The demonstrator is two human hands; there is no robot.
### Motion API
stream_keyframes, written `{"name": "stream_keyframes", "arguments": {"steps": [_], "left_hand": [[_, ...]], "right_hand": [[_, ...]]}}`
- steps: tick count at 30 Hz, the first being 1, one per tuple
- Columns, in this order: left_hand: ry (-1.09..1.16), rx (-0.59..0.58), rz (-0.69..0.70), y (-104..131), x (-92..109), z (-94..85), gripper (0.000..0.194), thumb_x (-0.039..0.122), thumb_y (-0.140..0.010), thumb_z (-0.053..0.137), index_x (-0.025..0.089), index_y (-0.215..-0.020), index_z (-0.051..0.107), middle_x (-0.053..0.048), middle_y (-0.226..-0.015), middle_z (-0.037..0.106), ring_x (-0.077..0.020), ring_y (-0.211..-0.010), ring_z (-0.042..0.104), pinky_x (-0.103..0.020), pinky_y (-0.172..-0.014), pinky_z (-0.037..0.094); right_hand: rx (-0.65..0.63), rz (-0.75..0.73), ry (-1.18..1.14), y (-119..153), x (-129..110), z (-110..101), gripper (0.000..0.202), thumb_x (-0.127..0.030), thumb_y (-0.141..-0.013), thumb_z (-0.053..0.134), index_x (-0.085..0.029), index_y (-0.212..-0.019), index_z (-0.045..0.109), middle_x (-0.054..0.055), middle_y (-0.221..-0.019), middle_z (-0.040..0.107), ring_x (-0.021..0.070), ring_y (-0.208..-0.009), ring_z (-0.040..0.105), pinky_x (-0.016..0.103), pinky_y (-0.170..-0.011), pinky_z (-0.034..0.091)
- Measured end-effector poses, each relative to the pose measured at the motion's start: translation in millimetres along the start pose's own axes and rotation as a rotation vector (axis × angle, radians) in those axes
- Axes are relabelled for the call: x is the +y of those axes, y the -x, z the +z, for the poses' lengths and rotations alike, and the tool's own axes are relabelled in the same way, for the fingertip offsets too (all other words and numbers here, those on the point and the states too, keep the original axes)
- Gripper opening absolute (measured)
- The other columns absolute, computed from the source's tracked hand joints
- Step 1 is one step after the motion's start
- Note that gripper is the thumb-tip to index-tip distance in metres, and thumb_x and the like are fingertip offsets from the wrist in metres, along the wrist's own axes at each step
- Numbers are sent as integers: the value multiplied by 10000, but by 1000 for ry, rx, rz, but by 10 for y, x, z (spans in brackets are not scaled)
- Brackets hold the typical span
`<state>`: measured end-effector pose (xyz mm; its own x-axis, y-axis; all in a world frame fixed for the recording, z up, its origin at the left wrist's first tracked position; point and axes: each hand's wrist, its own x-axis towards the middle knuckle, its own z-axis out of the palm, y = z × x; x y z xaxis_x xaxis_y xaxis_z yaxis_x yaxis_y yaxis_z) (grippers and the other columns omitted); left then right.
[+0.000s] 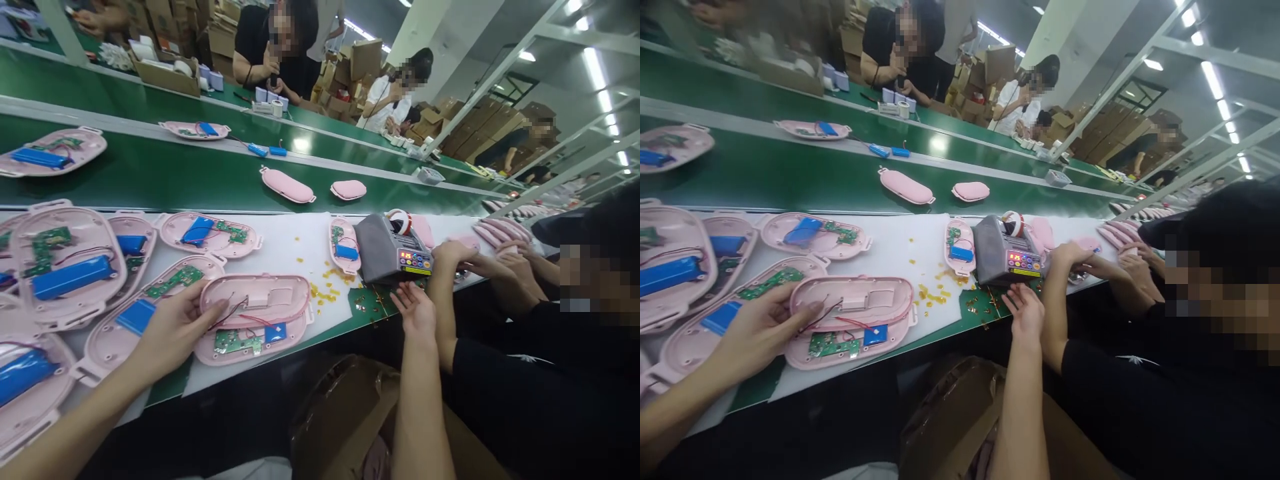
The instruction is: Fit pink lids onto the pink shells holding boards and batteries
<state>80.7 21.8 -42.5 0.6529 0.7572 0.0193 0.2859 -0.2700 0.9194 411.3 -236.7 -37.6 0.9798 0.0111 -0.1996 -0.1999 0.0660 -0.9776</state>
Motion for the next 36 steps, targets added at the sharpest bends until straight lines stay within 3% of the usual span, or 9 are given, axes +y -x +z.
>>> {"name": "stream_keyframes", "arguments": {"steps": [4,7,10,13,21,25,29,33,36], "left_hand": [[181,-85,-21,21,36,-9,298,462,-790,653,171,-784,592,-22,-740,591,-188,-691,563,-287,-604,463],[415,-182,-61,15,31,-9,255,379,-812,640,139,-899,625,-25,-816,617,-162,-736,584,-256,-642,476],[495,-192,-55,28,23,-14,199,300,-813,632,124,-905,636,-10,-777,594,-128,-683,551,-220,-596,436],[541,-198,-34,52,21,-21,168,248,-816,610,118,-916,642,6,-729,559,-109,-632,503,-206,-551,382],[577,-229,17,27,-89,8,101,154,-809,546,133,-883,611,22,-680,521,-115,-608,489,-213,-529,348],[425,-165,46,63,-82,3,99,151,-818,553,140,-875,632,14,-692,551,-124,-615,502,-226,-550,356],[261,-70,78,75,5,-40,133,196,-832,585,148,-942,643,-27,-824,636,-179,-755,583,-269,-661,439],[170,-154,213,138,27,-74,269,387,-930,523,163,-976,666,-62,-912,700,-219,-849,643,-316,-779,498],[-70,-275,378,193,-90,-123,395,282,-954,376,198,-1260,612,-100,-1261,663,-249,-1138,626,-362,-987,479]], "right_hand": [[-77,-263,63,578,-81,203,256,-368,-686,757,-184,-741,587,-20,-713,617,119,-654,583,285,-666,535],[-549,-712,298,1161,-196,709,175,-362,-847,665,-194,-808,637,50,-935,661,189,-903,631,354,-815,527],[-1076,-1022,646,1628,-235,1325,128,-286,-935,561,-211,-850,621,77,-1163,613,224,-1087,596,380,-908,489],[-1300,-1169,886,1794,-137,1718,108,-238,-951,520,-204,-870,585,91,-1243,570,233,-1096,583,376,-873,493],[-1187,-1414,1038,1811,54,1808,150,-250,-919,545,-201,-793,610,107,-1132,642,255,-1042,592,358,-775,489],[-989,-1139,1117,1706,-33,1873,271,-446,-753,754,-205,-737,632,72,-904,705,229,-780,632,327,-643,455],[-1194,-836,1053,1539,-99,1894,288,-491,-783,717,-215,-867,712,23,-738,709,183,-637,622,299,-614,455],[-1128,-1167,854,1623,-38,1601,211,-387,-907,597,-218,-865,715,47,-809,733,187,-723,662,305,-698,494],[-1099,-1503,784,1733,114,1269,274,-243,-976,440,-208,-867,689,77,-907,733,186,-827,669,302,-756,498]]}}
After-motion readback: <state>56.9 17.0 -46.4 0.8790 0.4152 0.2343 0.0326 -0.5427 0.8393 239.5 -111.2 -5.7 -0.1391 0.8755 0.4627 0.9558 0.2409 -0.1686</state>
